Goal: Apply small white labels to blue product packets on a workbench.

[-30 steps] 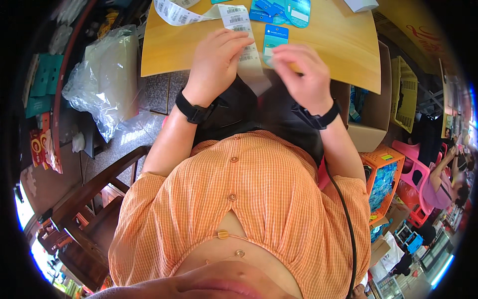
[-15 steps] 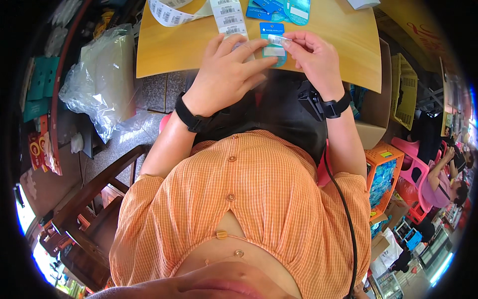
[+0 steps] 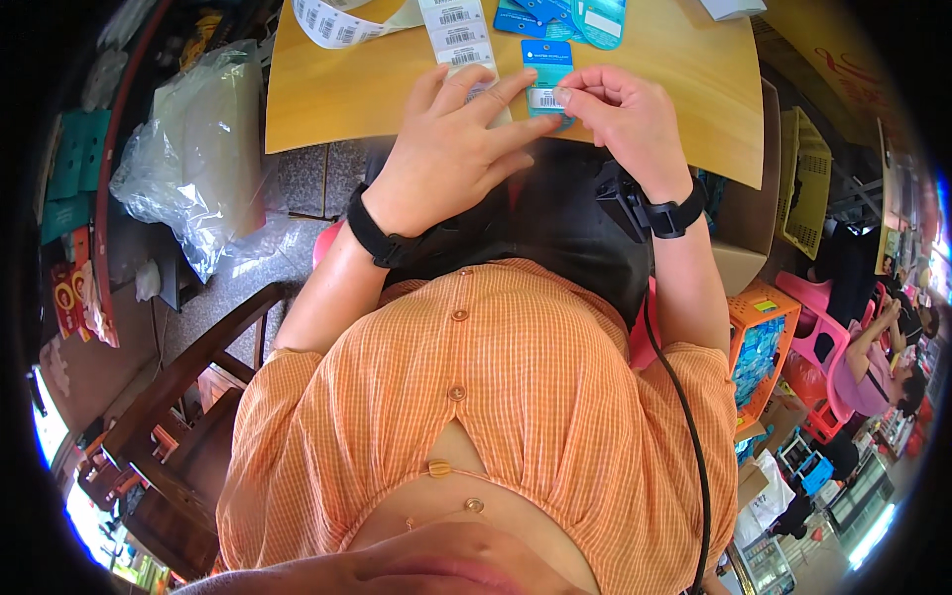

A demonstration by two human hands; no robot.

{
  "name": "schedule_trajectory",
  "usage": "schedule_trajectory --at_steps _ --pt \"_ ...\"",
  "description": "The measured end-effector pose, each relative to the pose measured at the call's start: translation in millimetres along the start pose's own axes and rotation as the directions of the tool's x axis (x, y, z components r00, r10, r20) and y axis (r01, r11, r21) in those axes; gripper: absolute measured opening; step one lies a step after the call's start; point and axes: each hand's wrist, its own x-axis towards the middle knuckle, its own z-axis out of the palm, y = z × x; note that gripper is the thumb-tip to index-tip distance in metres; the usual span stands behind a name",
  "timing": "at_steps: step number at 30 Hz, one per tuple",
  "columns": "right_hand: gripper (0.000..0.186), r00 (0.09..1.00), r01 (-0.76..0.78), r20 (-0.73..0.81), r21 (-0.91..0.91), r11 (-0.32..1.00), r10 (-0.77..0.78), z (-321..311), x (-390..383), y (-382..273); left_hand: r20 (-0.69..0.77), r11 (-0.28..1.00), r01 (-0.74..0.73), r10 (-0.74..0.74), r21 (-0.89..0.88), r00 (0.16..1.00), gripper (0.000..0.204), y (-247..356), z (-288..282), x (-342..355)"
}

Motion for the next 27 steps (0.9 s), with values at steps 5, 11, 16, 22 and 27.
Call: schedule_trajectory --at_steps 5,11,16,22,27 --pt "0.018 1.000 -0.008 -0.017 0.039 0.999 0.009 0.0 -0.1 0.3 0.007 1.000 0.005 -0.005 -0.001 1.000 0.048 0.2 0.0 0.0" --pt "0.018 1.000 -0.023 -0.016 0.033 0.999 0.024 0.0 -0.6 -1.7 0.001 1.000 0.005 -0.005 -0.009 1.000 0.048 -0.2 0.9 0.2" --pt "0.018 1.000 -0.028 -0.011 0.015 0.999 0.029 0.9 -0.9 -3.1 -0.004 1.000 0.007 -0.007 -0.009 1.000 0.048 -0.4 1.6 -0.3" --pt "0.019 1.000 -0.022 -0.009 0.004 1.000 0.022 0.9 -0.3 -3.9 -0.015 1.000 0.004 -0.004 -0.007 1.000 0.048 -0.5 2.0 -0.1" --pt "0.019 0.999 -0.040 -0.027 -0.023 0.999 0.039 3.1 0.1 -5.2 -0.016 1.000 0.002 -0.002 -0.005 1.000 0.048 -0.2 1.6 0.2"
